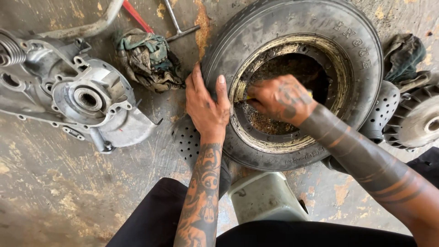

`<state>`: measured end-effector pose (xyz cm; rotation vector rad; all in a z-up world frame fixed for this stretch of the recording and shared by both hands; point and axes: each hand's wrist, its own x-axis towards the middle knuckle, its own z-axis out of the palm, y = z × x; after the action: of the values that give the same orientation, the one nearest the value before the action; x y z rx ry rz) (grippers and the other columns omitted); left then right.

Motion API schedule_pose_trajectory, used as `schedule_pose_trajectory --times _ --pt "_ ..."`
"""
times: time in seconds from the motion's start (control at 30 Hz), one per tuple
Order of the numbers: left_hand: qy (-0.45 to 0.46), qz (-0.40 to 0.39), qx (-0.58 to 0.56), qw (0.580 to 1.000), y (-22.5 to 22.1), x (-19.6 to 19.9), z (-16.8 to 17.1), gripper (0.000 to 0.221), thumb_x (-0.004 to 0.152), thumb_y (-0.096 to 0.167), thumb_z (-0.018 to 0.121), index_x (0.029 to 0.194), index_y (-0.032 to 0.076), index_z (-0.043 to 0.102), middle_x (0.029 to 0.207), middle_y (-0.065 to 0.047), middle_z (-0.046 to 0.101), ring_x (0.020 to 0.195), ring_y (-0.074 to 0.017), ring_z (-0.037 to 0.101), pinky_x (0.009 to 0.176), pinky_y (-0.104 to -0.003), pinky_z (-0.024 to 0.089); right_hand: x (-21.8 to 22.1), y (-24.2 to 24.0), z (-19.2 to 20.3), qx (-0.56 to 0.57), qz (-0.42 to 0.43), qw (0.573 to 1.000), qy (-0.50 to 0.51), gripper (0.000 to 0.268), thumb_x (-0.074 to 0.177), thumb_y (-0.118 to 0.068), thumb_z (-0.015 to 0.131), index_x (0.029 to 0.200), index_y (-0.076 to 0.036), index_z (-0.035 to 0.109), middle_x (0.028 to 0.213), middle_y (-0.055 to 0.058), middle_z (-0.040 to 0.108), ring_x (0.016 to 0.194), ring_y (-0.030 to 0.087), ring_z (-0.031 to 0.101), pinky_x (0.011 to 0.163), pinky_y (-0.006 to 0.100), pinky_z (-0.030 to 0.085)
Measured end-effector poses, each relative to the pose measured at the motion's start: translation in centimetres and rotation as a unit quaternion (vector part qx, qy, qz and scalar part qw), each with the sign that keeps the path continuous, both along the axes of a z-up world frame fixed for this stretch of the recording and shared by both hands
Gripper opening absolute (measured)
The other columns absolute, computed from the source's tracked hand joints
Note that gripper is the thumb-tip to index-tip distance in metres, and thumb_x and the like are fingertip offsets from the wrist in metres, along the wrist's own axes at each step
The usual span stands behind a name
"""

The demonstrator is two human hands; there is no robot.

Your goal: Cleaning the inner rim of a motorcycle tire using a small scraping tool

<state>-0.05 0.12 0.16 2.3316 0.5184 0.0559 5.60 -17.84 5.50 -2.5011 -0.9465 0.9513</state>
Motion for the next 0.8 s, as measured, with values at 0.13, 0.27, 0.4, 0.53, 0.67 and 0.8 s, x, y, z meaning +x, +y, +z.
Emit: schedule_pose_trajectory --times 0.13,0.27,0.4,0.53,0.67,0.8 --pt "-0.003 0.002 0.004 1.0 -0.1 0.1 0.1 0.063 0.102 0.055 0.043 0.145 0.009 0.049 0.128 -0.02 0.059 0.114 -0.0421 0.066 0.092 -0.055 0.056 0.7 -0.7 0.4 0.007 -0.04 0.998 -0.041 0.021 0.097 -0.023 0.065 0.111 -0.01 0.074 0.096 0.009 0.076 0.085 0.024 0.076 0.074 0.039 0.062" --pt "0.009 -0.006 -0.002 1.0 -0.1 -0.1 0.4 0.064 0.103 0.055 0.042 0.145 0.009 0.049 0.127 -0.021 0.059 0.113 -0.0427 0.066 0.091 -0.056 0.057 -0.3 -0.5 0.2 -0.003 -0.01 0.999 -0.034 0.021 0.098 -0.023 0.065 0.108 -0.007 0.074 0.094 0.01 0.076 0.082 0.024 0.077 0.073 0.038 0.063" --pt "0.011 -0.002 0.004 1.0 -0.1 0.0 0.3 0.064 0.103 0.055 0.042 0.146 0.009 0.048 0.128 -0.021 0.059 0.114 -0.0424 0.066 0.091 -0.056 0.057 -0.4 0.4 0.8 -0.001 0.005 1.0 -0.012 0.021 0.1 -0.02 0.061 0.108 -0.006 0.073 0.093 0.01 0.077 0.081 0.024 0.077 0.074 0.038 0.063" --pt "0.011 -0.002 0.006 1.0 -0.1 0.1 0.1 0.062 0.103 0.054 0.044 0.147 0.01 0.048 0.13 -0.02 0.058 0.115 -0.0425 0.066 0.092 -0.056 0.056 -0.1 -0.5 -0.8 0.0 0.038 0.997 -0.073 0.018 0.101 -0.02 0.061 0.109 -0.01 0.073 0.094 0.007 0.076 0.082 0.021 0.077 0.073 0.035 0.063" --pt "0.014 -0.003 -0.007 1.0 0.1 0.0 0.5 0.064 0.103 0.054 0.042 0.146 0.007 0.048 0.128 -0.023 0.059 0.112 -0.0429 0.067 0.091 -0.057 0.057 -0.6 -0.3 -0.8 -0.011 0.074 0.993 -0.09 0.019 0.101 -0.025 0.058 0.109 -0.015 0.073 0.092 0.003 0.076 0.076 0.014 0.074 0.07 0.029 0.06" --pt "0.011 -0.001 -0.011 1.0 0.0 0.0 0.1 0.065 0.102 0.055 0.042 0.146 0.008 0.048 0.128 -0.023 0.059 0.113 -0.0424 0.067 0.091 -0.056 0.057 -0.3 0.0 0.0 -0.041 0.09 0.99 -0.105 0.017 0.101 -0.025 0.059 0.104 -0.015 0.072 0.087 0.001 0.075 0.074 0.013 0.073 0.068 0.027 0.059"
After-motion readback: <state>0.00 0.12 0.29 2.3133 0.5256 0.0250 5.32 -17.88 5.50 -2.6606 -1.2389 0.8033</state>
